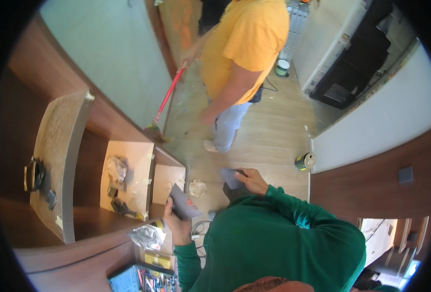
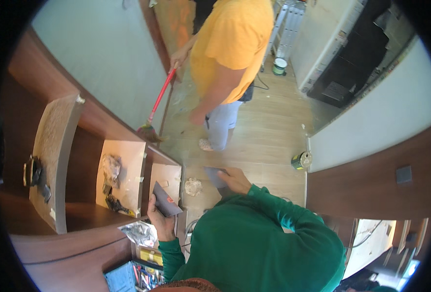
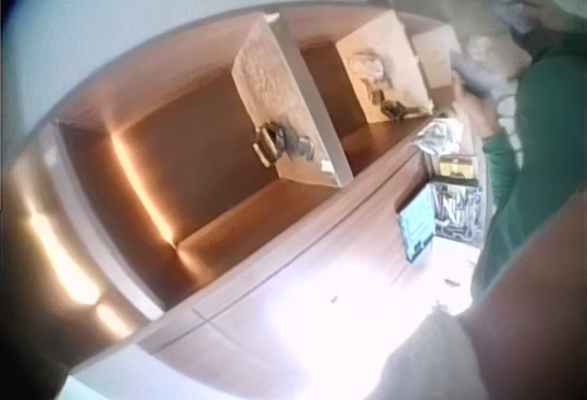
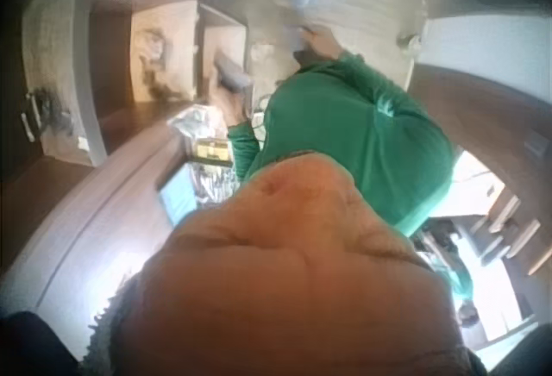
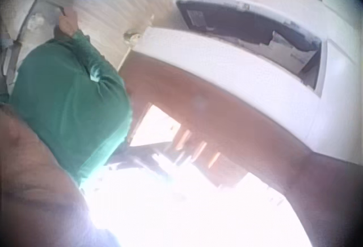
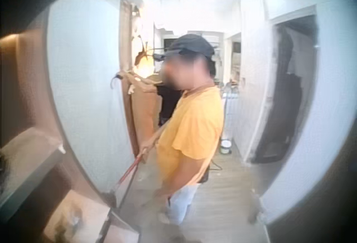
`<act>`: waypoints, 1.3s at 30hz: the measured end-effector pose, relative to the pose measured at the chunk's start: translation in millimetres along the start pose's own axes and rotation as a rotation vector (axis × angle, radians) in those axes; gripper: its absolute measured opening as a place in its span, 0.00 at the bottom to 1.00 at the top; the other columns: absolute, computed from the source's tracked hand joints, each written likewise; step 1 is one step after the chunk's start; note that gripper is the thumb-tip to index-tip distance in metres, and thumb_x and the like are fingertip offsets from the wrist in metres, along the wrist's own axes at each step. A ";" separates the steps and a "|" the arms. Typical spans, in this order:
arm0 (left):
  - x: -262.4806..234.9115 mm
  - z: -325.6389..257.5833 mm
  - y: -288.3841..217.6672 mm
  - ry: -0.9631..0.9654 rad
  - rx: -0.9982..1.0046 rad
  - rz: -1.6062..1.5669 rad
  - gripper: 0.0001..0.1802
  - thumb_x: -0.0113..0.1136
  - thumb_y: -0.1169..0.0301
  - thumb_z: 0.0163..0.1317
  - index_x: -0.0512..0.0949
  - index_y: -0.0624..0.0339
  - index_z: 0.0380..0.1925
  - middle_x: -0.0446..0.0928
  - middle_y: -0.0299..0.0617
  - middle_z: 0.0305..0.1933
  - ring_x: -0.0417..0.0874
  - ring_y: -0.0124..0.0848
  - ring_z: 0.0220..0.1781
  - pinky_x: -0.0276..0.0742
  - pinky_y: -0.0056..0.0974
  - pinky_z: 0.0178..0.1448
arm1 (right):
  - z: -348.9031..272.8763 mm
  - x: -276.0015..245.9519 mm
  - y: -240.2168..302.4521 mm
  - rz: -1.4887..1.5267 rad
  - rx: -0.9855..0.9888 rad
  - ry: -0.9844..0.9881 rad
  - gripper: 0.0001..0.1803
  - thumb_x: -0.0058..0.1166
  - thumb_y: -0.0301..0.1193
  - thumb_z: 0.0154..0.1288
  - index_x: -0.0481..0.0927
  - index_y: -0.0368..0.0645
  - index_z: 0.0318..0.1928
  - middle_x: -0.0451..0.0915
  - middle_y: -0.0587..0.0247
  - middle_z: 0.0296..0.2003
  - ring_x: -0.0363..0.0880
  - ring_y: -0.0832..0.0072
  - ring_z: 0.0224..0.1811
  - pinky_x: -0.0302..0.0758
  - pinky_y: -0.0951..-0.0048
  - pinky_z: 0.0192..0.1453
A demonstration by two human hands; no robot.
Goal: The person assists in positioning a large cylindrical object with two other workers, then moves through the room to retrieve a small tube and apply its contents to a flat metal piece. The person handles the metal piece and tube while walking between areas.
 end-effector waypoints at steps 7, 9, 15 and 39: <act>91.9 11.8 47.3 0.100 -0.169 0.136 0.16 0.56 0.64 0.64 0.76 0.60 0.47 0.79 0.40 0.47 0.79 0.33 0.49 0.73 0.40 0.58 | -21.3 -75.1 -24.8 -0.063 0.095 -0.231 0.23 0.46 0.40 0.69 0.75 0.39 0.57 0.82 0.49 0.45 0.79 0.63 0.48 0.71 0.66 0.55; 121.5 12.4 68.4 0.141 -0.210 0.166 0.16 0.56 0.64 0.64 0.76 0.61 0.48 0.79 0.41 0.48 0.78 0.34 0.50 0.72 0.40 0.59 | -13.4 -91.5 -44.4 -0.071 0.021 -0.299 0.22 0.47 0.40 0.69 0.76 0.39 0.56 0.82 0.49 0.42 0.79 0.63 0.45 0.72 0.66 0.53; 196.2 34.8 152.5 0.221 -0.370 0.249 0.19 0.55 0.62 0.65 0.74 0.63 0.51 0.77 0.44 0.51 0.77 0.37 0.53 0.71 0.43 0.61 | -13.5 -177.7 -66.0 0.131 0.087 -0.359 0.21 0.47 0.39 0.70 0.77 0.37 0.54 0.83 0.57 0.39 0.77 0.72 0.40 0.73 0.70 0.49; 508.2 128.0 498.8 0.524 -0.903 0.701 0.15 0.51 0.55 0.67 0.76 0.54 0.32 0.75 0.39 0.25 0.68 0.29 0.25 0.59 0.35 0.30 | -123.8 -425.7 -204.5 0.703 0.312 -1.587 0.19 0.52 0.40 0.66 0.77 0.35 0.28 0.67 0.73 0.18 0.61 0.82 0.24 0.59 0.72 0.28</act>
Point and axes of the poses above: each hand's wrist, its own z-axis towards the middle knuckle, its own x-axis out of the palm, y = z × x, the point moved 1 cm from there along z, towards the middle knuckle
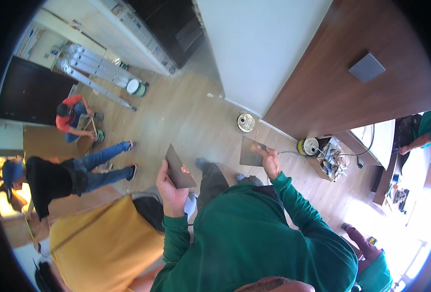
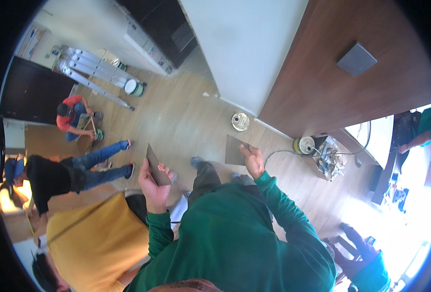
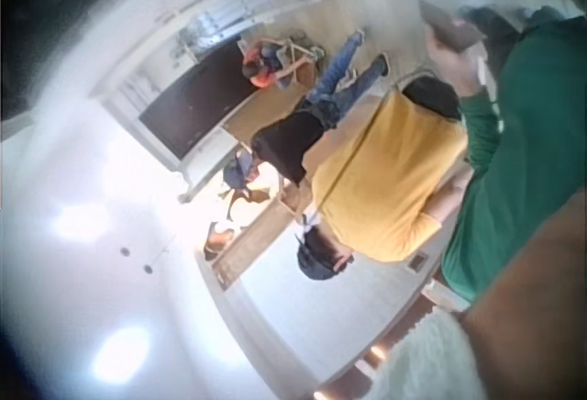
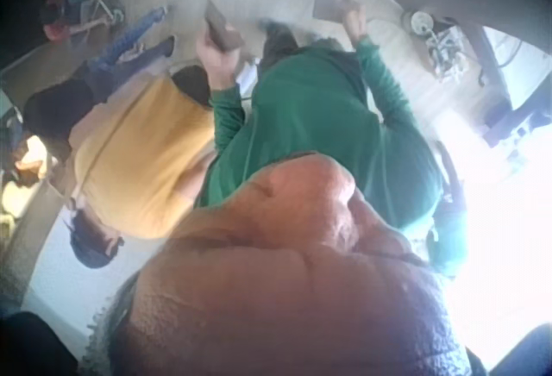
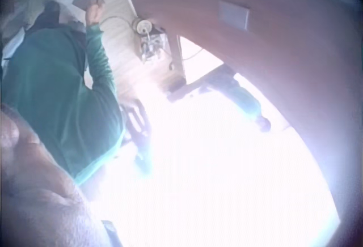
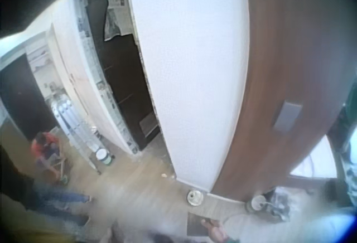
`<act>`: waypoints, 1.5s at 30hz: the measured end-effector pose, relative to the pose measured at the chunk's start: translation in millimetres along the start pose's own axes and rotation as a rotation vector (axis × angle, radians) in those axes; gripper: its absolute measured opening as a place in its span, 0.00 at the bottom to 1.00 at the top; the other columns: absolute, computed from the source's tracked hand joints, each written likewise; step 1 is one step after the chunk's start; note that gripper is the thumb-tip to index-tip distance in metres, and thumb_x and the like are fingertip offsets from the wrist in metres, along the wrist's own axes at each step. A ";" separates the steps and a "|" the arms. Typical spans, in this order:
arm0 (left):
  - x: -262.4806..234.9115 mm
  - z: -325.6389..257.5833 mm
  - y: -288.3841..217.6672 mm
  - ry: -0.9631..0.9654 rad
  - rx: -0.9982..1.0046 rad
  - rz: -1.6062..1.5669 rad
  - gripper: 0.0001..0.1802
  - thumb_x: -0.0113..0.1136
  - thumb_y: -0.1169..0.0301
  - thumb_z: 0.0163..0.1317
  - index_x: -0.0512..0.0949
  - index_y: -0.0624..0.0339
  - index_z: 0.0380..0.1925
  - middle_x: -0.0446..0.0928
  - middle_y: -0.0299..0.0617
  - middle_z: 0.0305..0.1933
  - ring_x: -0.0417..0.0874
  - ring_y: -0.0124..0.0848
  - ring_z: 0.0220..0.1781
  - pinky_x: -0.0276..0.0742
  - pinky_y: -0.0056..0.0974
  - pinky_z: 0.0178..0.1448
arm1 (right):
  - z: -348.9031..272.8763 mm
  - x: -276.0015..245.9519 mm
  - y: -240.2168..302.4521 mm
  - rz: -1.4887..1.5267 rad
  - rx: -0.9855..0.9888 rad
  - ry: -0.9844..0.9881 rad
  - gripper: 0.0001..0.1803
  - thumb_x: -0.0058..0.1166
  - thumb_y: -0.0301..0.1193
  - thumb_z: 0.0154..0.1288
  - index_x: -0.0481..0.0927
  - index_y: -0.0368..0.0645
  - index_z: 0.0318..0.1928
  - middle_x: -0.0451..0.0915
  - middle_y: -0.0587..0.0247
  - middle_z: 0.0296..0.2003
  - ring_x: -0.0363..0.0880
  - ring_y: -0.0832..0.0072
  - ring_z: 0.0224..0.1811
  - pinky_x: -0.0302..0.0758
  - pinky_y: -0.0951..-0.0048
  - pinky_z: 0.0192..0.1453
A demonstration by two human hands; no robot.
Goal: The person assists in positioning a large cylindrical object with two other workers, then moves through the room to retrieve a small tube and apply its contents to a flat metal piece. The person handles the metal piece and tube while walking between areas.
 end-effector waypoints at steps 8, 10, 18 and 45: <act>56.3 138.5 -59.5 0.183 -0.130 0.017 0.14 0.50 0.55 0.67 0.76 0.52 0.37 0.78 0.38 0.29 0.73 0.32 0.27 0.65 0.38 0.32 | 70.8 84.3 5.1 -0.103 -0.341 -0.129 0.10 0.50 0.31 0.63 0.81 0.39 0.35 0.78 0.65 0.26 0.75 0.73 0.29 0.72 0.71 0.34; 64.8 169.8 -78.6 0.281 -0.156 0.029 0.14 0.52 0.58 0.66 0.76 0.55 0.41 0.79 0.40 0.35 0.77 0.33 0.34 0.71 0.39 0.38 | 96.1 97.9 -8.8 -0.264 -0.575 -0.189 0.11 0.48 0.30 0.61 0.82 0.39 0.36 0.81 0.63 0.30 0.78 0.71 0.34 0.74 0.70 0.40; 114.5 285.9 -147.8 0.507 -0.180 0.168 0.20 0.53 0.62 0.63 0.71 0.62 0.51 0.77 0.45 0.43 0.78 0.35 0.42 0.77 0.38 0.46 | 122.0 167.2 120.3 0.199 -0.095 -0.161 0.12 0.52 0.32 0.57 0.84 0.39 0.35 0.82 0.65 0.34 0.78 0.74 0.40 0.71 0.73 0.51; 77.0 523.5 -389.1 0.480 -0.046 0.371 0.16 0.62 0.68 0.59 0.79 0.65 0.44 0.80 0.41 0.44 0.79 0.28 0.44 0.72 0.34 0.51 | 290.2 604.3 241.2 0.301 -0.070 0.204 0.15 0.43 0.39 0.74 0.72 0.44 0.32 0.72 0.66 0.18 0.64 0.83 0.17 0.61 0.80 0.22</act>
Point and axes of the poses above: each hand's wrist, its own z-axis towards the middle knuckle, its own x-axis out of the palm, y = z × x, the point moved 1 cm from there along z, towards the middle knuckle
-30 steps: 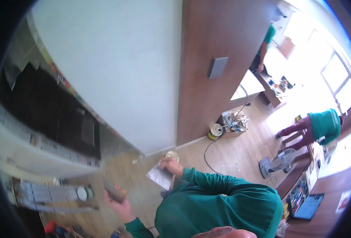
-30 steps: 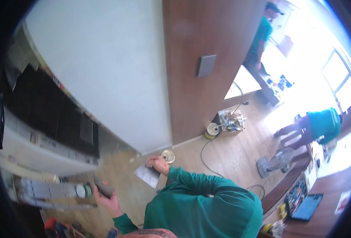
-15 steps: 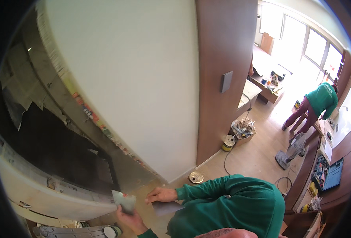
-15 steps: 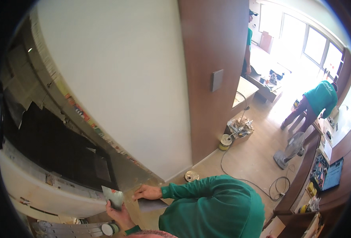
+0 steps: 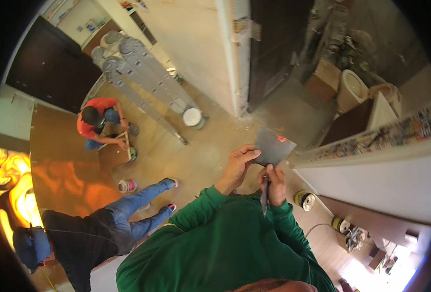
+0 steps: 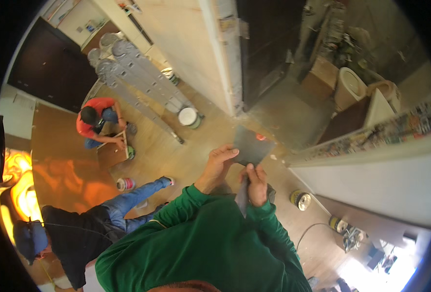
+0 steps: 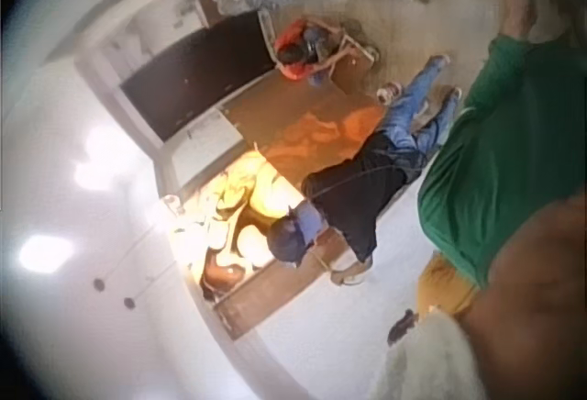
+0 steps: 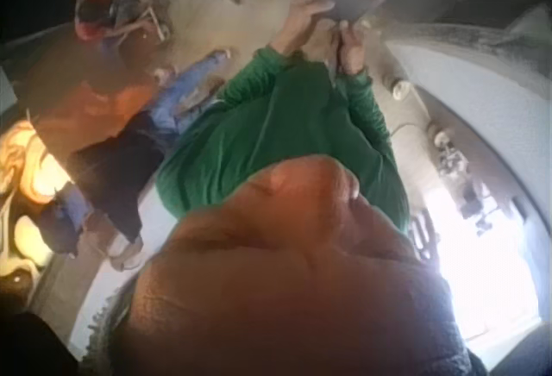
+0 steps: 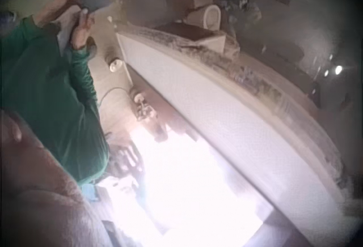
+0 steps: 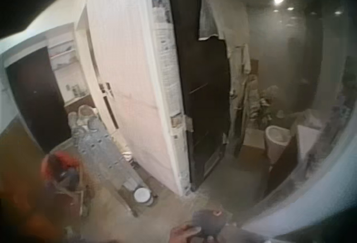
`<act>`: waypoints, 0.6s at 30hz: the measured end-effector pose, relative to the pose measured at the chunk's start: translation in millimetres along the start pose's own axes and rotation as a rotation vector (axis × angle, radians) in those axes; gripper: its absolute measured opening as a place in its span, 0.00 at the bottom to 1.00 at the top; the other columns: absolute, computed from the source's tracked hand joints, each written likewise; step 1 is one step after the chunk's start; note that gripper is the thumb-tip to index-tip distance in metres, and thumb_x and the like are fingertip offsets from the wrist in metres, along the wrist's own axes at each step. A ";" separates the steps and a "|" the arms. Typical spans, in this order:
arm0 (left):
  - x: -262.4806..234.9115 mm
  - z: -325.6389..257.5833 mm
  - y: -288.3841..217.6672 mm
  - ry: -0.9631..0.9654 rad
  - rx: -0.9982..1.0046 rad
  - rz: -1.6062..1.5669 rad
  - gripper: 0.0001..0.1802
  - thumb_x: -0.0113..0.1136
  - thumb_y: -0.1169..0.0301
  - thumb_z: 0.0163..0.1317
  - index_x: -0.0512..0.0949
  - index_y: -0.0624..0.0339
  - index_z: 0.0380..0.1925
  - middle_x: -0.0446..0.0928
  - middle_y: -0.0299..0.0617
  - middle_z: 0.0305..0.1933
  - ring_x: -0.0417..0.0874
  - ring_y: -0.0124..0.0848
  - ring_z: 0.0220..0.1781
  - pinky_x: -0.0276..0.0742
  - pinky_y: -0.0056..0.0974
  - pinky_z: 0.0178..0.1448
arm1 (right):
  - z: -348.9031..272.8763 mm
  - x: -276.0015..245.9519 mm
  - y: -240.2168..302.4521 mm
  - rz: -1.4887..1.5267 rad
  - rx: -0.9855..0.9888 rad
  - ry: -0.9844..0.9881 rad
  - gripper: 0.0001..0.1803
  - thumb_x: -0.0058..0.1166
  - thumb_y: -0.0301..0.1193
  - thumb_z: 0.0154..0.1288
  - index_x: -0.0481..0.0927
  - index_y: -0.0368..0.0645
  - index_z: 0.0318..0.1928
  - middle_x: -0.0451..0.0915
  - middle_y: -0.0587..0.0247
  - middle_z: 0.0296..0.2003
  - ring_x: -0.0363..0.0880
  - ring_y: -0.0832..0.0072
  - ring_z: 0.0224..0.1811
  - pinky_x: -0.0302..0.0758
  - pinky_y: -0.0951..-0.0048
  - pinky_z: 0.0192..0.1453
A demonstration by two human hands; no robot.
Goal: The person assists in positioning a large cylindrical object with two other workers, then moves through the room to retrieve a small tube and apply its contents to a flat metal piece. The person handles the metal piece and tube while walking between areas.
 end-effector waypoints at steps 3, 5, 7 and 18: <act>-34.0 13.7 -32.1 -0.036 -0.096 0.028 0.14 0.61 0.66 0.61 0.80 0.64 0.42 0.82 0.41 0.40 0.80 0.26 0.41 0.73 0.32 0.46 | 17.8 18.1 -6.5 0.033 0.039 -0.056 0.16 0.44 0.39 0.73 0.71 0.44 0.30 0.71 0.68 0.17 0.64 0.84 0.19 0.60 0.80 0.25; -61.4 33.8 -49.9 -0.068 -0.167 0.123 0.13 0.60 0.65 0.62 0.79 0.64 0.40 0.82 0.43 0.39 0.81 0.28 0.39 0.74 0.33 0.44 | 39.8 26.3 -6.0 0.042 0.064 -0.065 0.15 0.44 0.39 0.73 0.71 0.43 0.30 0.71 0.68 0.17 0.64 0.84 0.18 0.59 0.81 0.24; -109.4 63.0 -47.8 -0.097 -0.245 0.263 0.14 0.58 0.65 0.63 0.78 0.65 0.40 0.82 0.46 0.39 0.81 0.31 0.39 0.75 0.35 0.42 | 64.0 30.6 -2.9 0.049 0.058 -0.110 0.15 0.44 0.39 0.73 0.71 0.43 0.30 0.71 0.68 0.17 0.64 0.84 0.18 0.58 0.81 0.22; -373.6 133.8 -62.0 -0.608 -0.514 0.506 0.13 0.59 0.65 0.60 0.79 0.66 0.34 0.83 0.47 0.30 0.83 0.32 0.26 0.74 0.35 0.26 | 171.0 59.9 -21.0 -0.119 0.020 -0.249 0.13 0.44 0.42 0.73 0.69 0.45 0.38 0.71 0.67 0.18 0.62 0.84 0.12 0.56 0.84 0.15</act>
Point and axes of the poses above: each hand's wrist, its own z-axis towards the middle knuckle, its own x-axis out of the palm, y = z × x, the point moved 1 cm from there along z, towards the middle knuckle
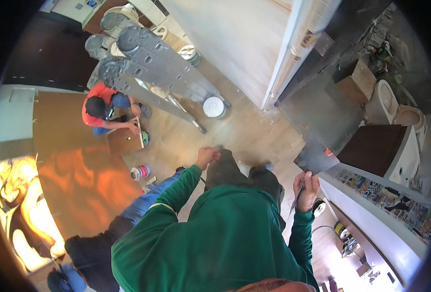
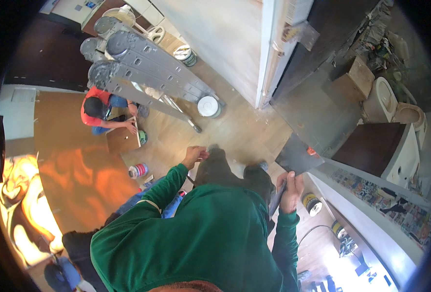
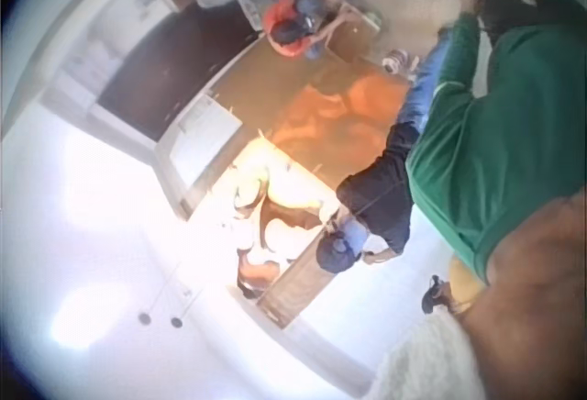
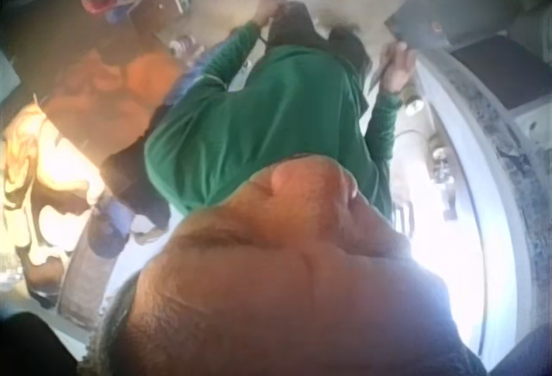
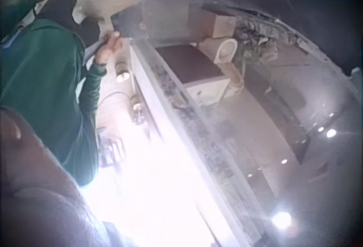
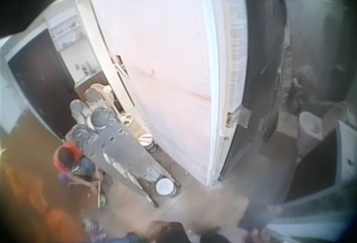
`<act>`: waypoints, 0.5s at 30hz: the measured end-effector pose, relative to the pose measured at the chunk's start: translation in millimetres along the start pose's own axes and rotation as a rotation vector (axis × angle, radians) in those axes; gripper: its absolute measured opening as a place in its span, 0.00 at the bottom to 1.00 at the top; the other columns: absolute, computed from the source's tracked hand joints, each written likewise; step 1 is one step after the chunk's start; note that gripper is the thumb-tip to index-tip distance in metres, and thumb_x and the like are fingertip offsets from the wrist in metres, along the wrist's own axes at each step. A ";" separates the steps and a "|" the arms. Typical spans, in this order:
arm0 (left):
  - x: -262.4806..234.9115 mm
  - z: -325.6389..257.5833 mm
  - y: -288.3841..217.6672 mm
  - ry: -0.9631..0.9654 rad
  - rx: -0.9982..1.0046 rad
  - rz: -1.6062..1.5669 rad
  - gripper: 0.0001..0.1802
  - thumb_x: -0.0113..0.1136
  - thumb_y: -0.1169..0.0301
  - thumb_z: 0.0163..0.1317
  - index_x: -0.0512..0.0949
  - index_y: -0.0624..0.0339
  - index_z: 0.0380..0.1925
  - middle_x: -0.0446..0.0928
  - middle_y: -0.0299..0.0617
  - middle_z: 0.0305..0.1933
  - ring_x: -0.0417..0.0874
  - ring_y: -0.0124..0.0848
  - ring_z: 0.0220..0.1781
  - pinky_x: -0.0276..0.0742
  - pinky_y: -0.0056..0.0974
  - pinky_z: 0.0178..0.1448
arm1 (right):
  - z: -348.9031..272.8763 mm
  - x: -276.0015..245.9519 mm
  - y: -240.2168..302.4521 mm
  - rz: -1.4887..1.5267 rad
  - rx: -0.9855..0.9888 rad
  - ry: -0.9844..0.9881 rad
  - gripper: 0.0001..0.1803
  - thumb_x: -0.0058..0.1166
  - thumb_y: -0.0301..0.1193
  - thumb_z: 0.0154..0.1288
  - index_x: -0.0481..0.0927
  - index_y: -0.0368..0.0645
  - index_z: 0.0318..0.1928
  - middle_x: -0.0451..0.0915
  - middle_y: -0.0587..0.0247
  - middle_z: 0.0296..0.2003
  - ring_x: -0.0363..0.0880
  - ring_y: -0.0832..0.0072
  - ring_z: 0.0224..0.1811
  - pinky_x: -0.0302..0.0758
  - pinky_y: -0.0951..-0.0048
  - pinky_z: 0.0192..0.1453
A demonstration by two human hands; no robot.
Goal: The person assists in positioning a large cylindrical object with two other workers, then moves through the room to retrieve a small tube and apply its contents to a flat metal piece. The person handles the metal piece and tube while walking between areas.
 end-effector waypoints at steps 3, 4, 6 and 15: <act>-43.5 61.2 4.4 -0.027 -0.104 0.071 0.13 0.59 0.65 0.60 0.78 0.67 0.33 0.82 0.48 0.29 0.83 0.33 0.24 0.73 0.36 0.24 | 8.9 36.4 -12.7 0.040 0.058 -0.112 0.13 0.46 0.41 0.73 0.70 0.47 0.35 0.71 0.67 0.18 0.63 0.84 0.14 0.57 0.84 0.16; -57.8 85.7 4.5 -0.024 -0.139 0.118 0.13 0.59 0.65 0.60 0.78 0.67 0.32 0.82 0.48 0.29 0.83 0.33 0.24 0.73 0.37 0.23 | 11.6 52.3 -19.9 0.107 0.070 -0.208 0.13 0.47 0.40 0.72 0.70 0.46 0.32 0.71 0.67 0.19 0.63 0.85 0.14 0.57 0.85 0.17; -86.0 137.7 7.3 -0.019 -0.182 0.195 0.12 0.59 0.64 0.59 0.78 0.65 0.32 0.82 0.46 0.28 0.83 0.33 0.24 0.73 0.36 0.23 | 13.7 79.8 -22.2 0.000 0.149 -0.232 0.17 0.44 0.41 0.73 0.70 0.45 0.28 0.69 0.69 0.18 0.63 0.85 0.18 0.58 0.83 0.21; -124.4 314.2 -31.5 -0.016 -0.032 0.241 0.10 0.62 0.66 0.59 0.76 0.61 0.25 0.79 0.43 0.22 0.81 0.31 0.21 0.75 0.32 0.22 | 31.8 194.7 -106.7 0.227 0.113 -0.331 0.14 0.37 0.39 0.77 0.69 0.41 0.45 0.65 0.66 0.17 0.54 0.83 0.06 0.50 0.81 0.09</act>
Point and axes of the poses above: each hand's wrist, its own z-axis towards the middle knuckle, its own x-axis out of the palm, y = z × x, the point moved 1 cm from there along z, towards the middle knuckle
